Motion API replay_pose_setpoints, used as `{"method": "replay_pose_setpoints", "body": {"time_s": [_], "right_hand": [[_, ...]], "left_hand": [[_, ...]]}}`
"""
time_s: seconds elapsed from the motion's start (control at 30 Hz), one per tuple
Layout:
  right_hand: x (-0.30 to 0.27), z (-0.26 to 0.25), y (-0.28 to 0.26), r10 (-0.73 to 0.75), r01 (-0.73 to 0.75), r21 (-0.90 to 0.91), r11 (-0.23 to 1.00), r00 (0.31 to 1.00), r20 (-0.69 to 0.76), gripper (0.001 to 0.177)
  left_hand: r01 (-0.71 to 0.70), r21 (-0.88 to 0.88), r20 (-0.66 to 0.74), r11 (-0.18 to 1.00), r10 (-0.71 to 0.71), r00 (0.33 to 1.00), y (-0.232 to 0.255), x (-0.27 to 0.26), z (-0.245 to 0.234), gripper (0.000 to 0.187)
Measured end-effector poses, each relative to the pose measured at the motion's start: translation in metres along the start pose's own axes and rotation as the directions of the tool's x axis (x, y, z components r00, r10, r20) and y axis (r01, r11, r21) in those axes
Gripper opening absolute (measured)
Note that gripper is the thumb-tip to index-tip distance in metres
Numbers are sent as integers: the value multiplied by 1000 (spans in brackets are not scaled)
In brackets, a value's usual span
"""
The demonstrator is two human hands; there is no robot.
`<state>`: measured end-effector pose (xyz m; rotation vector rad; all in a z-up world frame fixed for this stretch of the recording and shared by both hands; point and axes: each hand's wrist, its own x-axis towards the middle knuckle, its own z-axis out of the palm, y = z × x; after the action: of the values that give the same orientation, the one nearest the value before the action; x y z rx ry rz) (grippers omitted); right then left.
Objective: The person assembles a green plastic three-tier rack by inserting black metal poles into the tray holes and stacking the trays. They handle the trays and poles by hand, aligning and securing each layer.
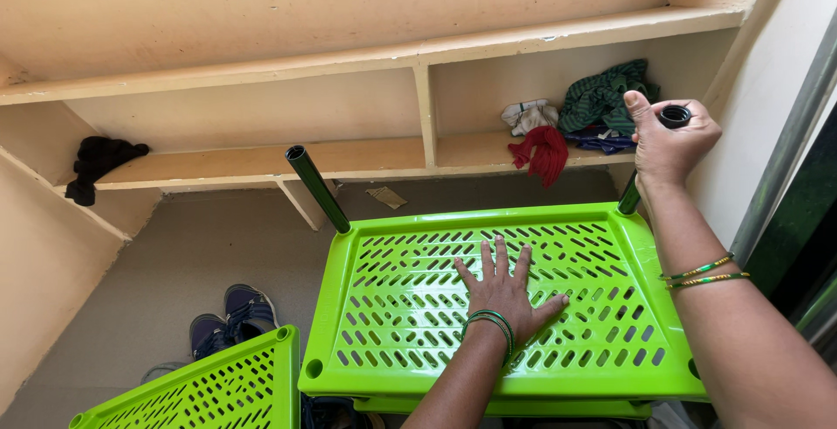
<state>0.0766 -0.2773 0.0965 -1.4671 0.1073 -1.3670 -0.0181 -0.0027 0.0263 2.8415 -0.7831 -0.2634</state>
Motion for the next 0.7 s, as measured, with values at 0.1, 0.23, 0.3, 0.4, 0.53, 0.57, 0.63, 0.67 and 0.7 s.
{"method": "replay_pose_setpoints", "body": {"time_s": [0.1,0.23,0.3,0.4,0.53,0.57,0.63,0.67,0.7], "right_hand": [[9,1,5,-504,473,-408,781,863,36,52],[21,-11,-2,256,-274,72,959,947,194,34],[23,-22,-8,289,-342,110,933,897,335,30],[30,-36,-15,283,-405,120,906,793,539,26],[53,-47,-23,353,-540,23,841,581,733,16],[56,-47,-22,361,-546,4,838,559,746,17],[53,-44,-18,351,-507,17,862,621,701,20],[46,-41,-14,329,-458,44,888,699,635,23],[38,-36,-9,300,-405,67,912,770,562,26]], "left_hand": [[4,15,9,1000,-4,1000,0,1,-1,106],[-10,22,11,1000,10,1000,1,4,-3,106],[-13,20,14,1000,13,1000,0,3,-1,106],[-16,11,9,1000,16,1000,-1,1,2,106],[-17,2,21,1000,17,1000,-1,4,0,107],[-17,-1,20,1000,17,1000,-2,4,1,107],[-9,-6,11,1000,9,1000,-2,3,2,107],[-7,-10,6,1000,7,1000,-1,3,2,107],[-9,-7,8,1000,9,1000,-1,4,1,107]]}}
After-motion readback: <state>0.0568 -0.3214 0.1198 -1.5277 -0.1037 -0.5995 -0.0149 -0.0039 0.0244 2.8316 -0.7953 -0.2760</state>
